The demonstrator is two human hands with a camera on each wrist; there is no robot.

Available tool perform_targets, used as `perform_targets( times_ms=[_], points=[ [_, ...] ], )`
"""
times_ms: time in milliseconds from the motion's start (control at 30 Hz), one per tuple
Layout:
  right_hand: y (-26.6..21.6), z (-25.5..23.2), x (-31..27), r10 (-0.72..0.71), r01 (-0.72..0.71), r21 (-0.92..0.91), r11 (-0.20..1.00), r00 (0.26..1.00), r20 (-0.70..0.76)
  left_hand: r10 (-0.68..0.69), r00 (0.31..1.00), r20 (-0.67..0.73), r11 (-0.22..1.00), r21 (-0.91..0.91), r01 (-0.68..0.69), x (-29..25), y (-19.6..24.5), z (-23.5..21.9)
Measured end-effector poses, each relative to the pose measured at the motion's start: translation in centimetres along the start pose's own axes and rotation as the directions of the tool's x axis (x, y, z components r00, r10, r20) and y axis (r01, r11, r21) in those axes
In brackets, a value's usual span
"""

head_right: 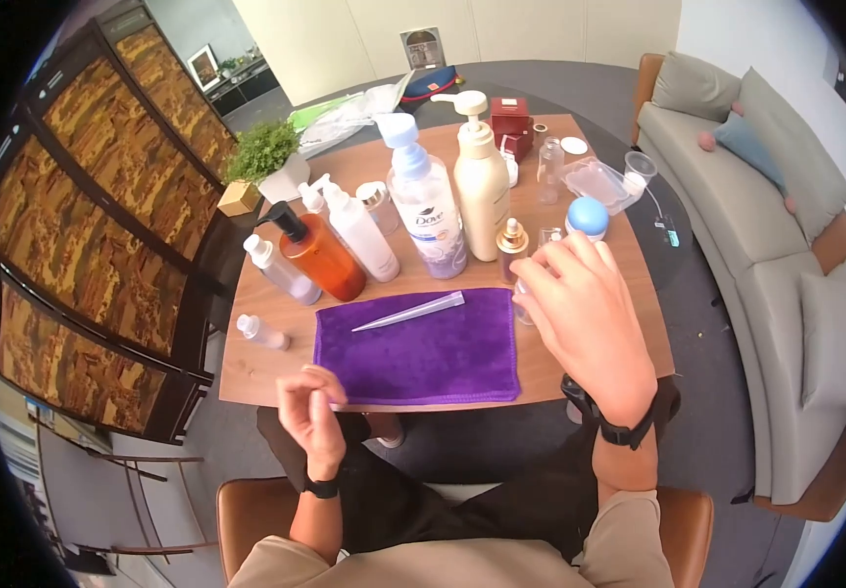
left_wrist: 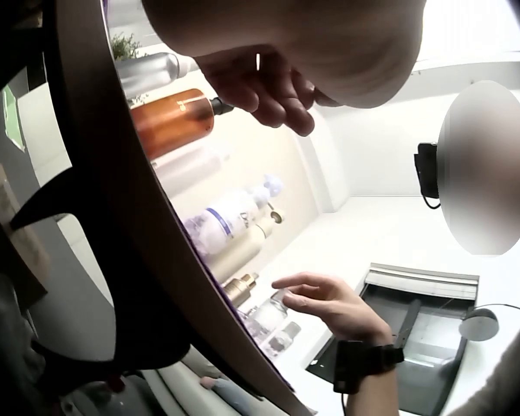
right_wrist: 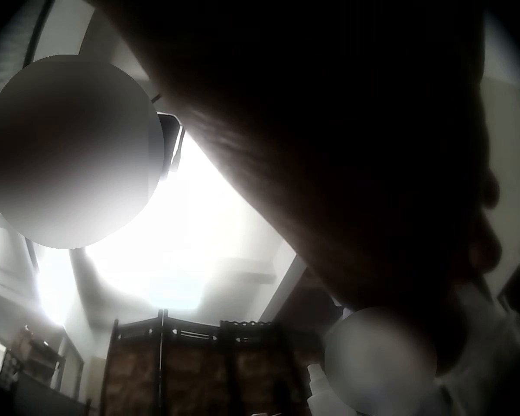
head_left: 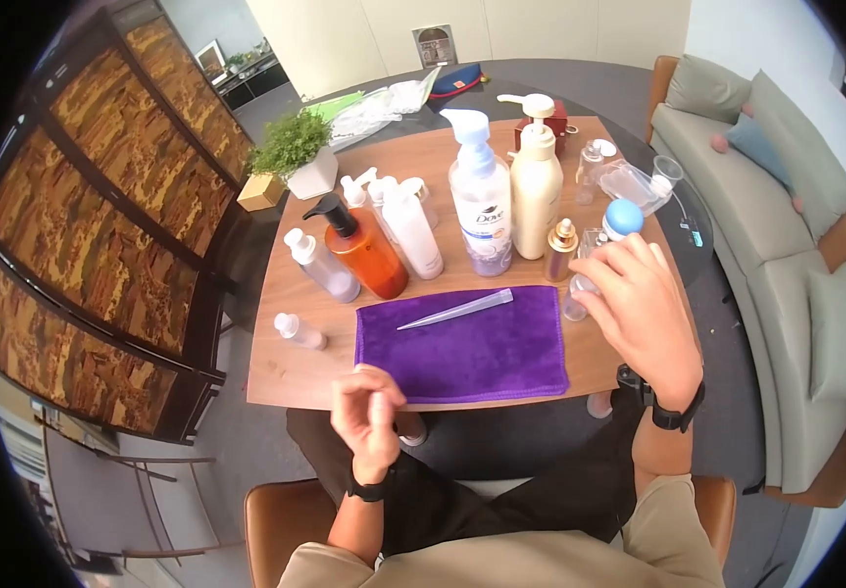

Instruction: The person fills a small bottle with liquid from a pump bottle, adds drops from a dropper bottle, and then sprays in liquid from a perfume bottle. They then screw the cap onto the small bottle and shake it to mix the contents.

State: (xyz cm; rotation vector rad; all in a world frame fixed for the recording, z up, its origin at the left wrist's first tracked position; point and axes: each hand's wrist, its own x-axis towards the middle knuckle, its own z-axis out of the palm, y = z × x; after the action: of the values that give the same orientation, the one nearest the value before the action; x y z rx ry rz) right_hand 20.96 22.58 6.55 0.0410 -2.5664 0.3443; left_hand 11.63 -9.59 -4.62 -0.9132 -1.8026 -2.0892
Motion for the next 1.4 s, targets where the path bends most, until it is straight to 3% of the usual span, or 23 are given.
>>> perform_targets(
  times_ms=[67,133,200,267,300,333,400,533,600,633,667,733,767,867,933,1000,1067,1133,1233,1267,1300,1333,1400],
  points=[
    [-0.9,-0.8,0.1,-0.016,0.016,-0.005,1.000,0.999,-0.035,0.013,0.991,0.135,0.999,0.029,-0.017,0.4,-0.1,0.5],
    [-2.0,-1.5,0.2,-0.055,0.063,0.113,0.992,0.996,-0.069,-0.012,0.971,0.239,0.999,0.049,0.000,0.8,0.3,1.3],
    [-2.9,-1.3,0.2,-0.131,0.145,0.149,0.978,0.986,-0.105,0.006,0.928,0.373,0.984,0.161,-0.071,2.3,1.3,2.5],
    [-4.2,-0.7,0.3,-0.269,0.289,0.385,0.877,0.957,-0.105,-0.005,0.902,0.432,0.978,0.191,-0.086,2.9,1.4,3.8],
    [-4.7,-0.3,0.6,-0.317,0.336,0.414,0.846,0.941,-0.116,0.004,0.894,0.449,0.979,0.180,-0.095,3.1,1.4,4.3],
    [-4.9,0.1,0.6,-0.319,0.340,0.410,0.847,0.940,-0.120,-0.021,0.862,0.506,0.983,0.167,-0.074,3.0,0.9,4.1],
    [-5.1,1.0,0.5,-0.314,0.306,0.383,0.871,0.949,-0.045,-0.145,0.767,0.625,0.989,0.107,0.100,2.9,-0.1,3.4],
    [-4.8,2.6,0.8,-0.298,0.289,0.431,0.855,0.953,-0.049,-0.017,0.754,0.657,0.999,0.036,-0.009,4.4,0.2,4.8],
    [-4.6,2.9,0.8,-0.298,0.276,0.437,0.856,0.954,-0.018,-0.166,0.708,0.686,0.972,-0.007,0.234,4.3,0.6,5.7],
    [-4.5,3.0,0.9,-0.269,0.251,0.458,0.853,0.963,-0.027,-0.167,0.651,0.741,0.985,0.099,0.140,4.7,0.9,5.8],
    [-4.3,3.0,1.0,-0.240,0.228,0.477,0.849,0.970,-0.037,-0.147,0.672,0.725,0.988,0.144,0.061,4.8,1.6,6.4],
    [-4.4,2.7,1.1,-0.211,0.223,0.463,0.858,0.974,-0.079,-0.380,0.558,0.737,0.915,0.214,0.341,5.0,2.0,6.8],
    [-4.4,2.6,1.1,-0.201,0.222,0.437,0.872,0.975,-0.095,-0.373,0.566,0.735,0.918,0.205,0.338,5.1,2.0,6.9],
    [-4.3,1.9,1.2,-0.218,0.233,0.341,0.911,0.973,-0.080,-0.239,0.674,0.699,0.968,0.116,0.222,5.5,2.0,7.3],
    [-4.2,1.9,1.0,-0.217,0.197,0.261,0.945,0.975,0.048,-0.260,0.628,0.733,0.952,0.085,0.295,6.0,2.4,7.4],
    [-4.2,2.3,1.2,-0.233,0.223,0.254,0.941,0.973,0.007,-0.256,0.636,0.728,0.950,0.069,0.303,5.8,2.0,7.2],
    [-3.9,2.3,1.5,-0.335,0.330,0.309,0.892,0.942,-0.038,-0.330,0.499,0.801,0.901,0.108,0.421,5.5,1.2,7.0],
    [-3.9,1.9,2.1,-0.386,0.368,0.377,0.850,0.922,-0.029,-0.223,0.472,0.853,0.787,-0.128,0.603,5.8,1.5,7.0],
    [-4.0,1.7,2.4,-0.447,0.359,0.564,0.744,0.894,0.021,-0.134,0.527,0.839,0.790,-0.230,0.568,5.3,0.4,7.0],
    [-4.3,1.5,2.7,-0.451,0.357,0.564,0.745,0.892,0.031,-0.147,0.559,0.816,0.862,-0.171,0.477,5.6,0.2,6.7],
    [-4.9,1.1,3.1,-0.364,0.298,0.558,0.774,0.931,0.008,-0.155,0.589,0.793,0.919,-0.103,0.381,5.9,0.0,6.3],
    [-5.2,0.9,3.4,-0.273,0.238,0.553,0.799,0.962,-0.020,-0.155,0.591,0.791,0.917,-0.107,0.384,6.2,-0.1,6.0],
    [-4.5,1.1,2.9,-0.262,0.214,0.503,0.837,0.965,0.027,-0.292,0.548,0.784,0.897,0.027,0.441,6.5,0.3,5.4]
  ],
)
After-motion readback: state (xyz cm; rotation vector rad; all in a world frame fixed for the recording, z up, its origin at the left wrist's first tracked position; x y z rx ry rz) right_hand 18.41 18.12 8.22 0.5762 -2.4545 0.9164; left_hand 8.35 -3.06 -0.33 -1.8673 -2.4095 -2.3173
